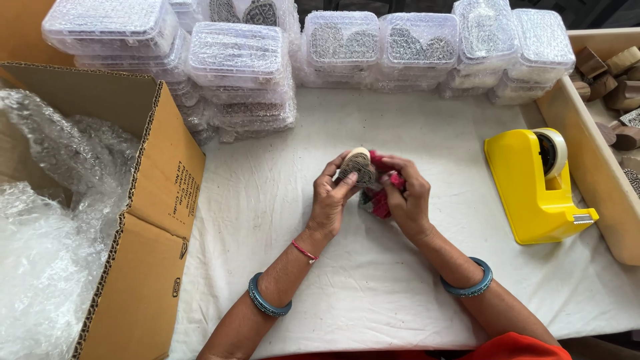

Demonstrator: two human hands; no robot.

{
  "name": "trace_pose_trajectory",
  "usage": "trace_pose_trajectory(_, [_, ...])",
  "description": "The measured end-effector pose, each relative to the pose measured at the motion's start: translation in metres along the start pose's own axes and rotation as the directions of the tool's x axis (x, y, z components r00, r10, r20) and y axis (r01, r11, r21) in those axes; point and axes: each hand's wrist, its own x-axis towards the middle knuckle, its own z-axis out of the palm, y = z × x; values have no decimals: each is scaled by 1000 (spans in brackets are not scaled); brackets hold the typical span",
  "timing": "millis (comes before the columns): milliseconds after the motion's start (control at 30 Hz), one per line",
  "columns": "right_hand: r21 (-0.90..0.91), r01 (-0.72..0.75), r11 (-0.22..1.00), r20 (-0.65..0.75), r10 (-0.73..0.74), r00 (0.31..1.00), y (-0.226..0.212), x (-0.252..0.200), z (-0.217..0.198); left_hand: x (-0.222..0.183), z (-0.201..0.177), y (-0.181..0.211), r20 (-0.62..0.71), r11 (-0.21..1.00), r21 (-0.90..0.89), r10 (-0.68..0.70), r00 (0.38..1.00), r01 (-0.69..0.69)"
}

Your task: The person wraps a small plastic container with bubble wrap and secures it with tape. They then wipe a wooden stamp with a cloth, place it into a plastic container, and wrap the container with bubble wrap. The wrapped items are placed into a cardboard box.

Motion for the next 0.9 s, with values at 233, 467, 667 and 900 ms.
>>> trace_pose_trajectory(233, [-113,223,968,114,-210,971,-8,-5,0,2,-13,-19,0,965,228,132,991,-128])
trace_pose_trajectory(467, [-60,251,966,30,-250,968,-4,-7,3,7,-8,-1,-261,989,-92,-135,956,115])
trace_pose_trajectory(667, [-166,304,938,113,-288,951,-13,-3,8,-1,0,-2,-47,937,-292,-214,976,192])
trace_pose_trajectory(900, [-41,138,990,20,-137,990,0,-4,3,-2,5,5,-67,952,-200,-249,966,231])
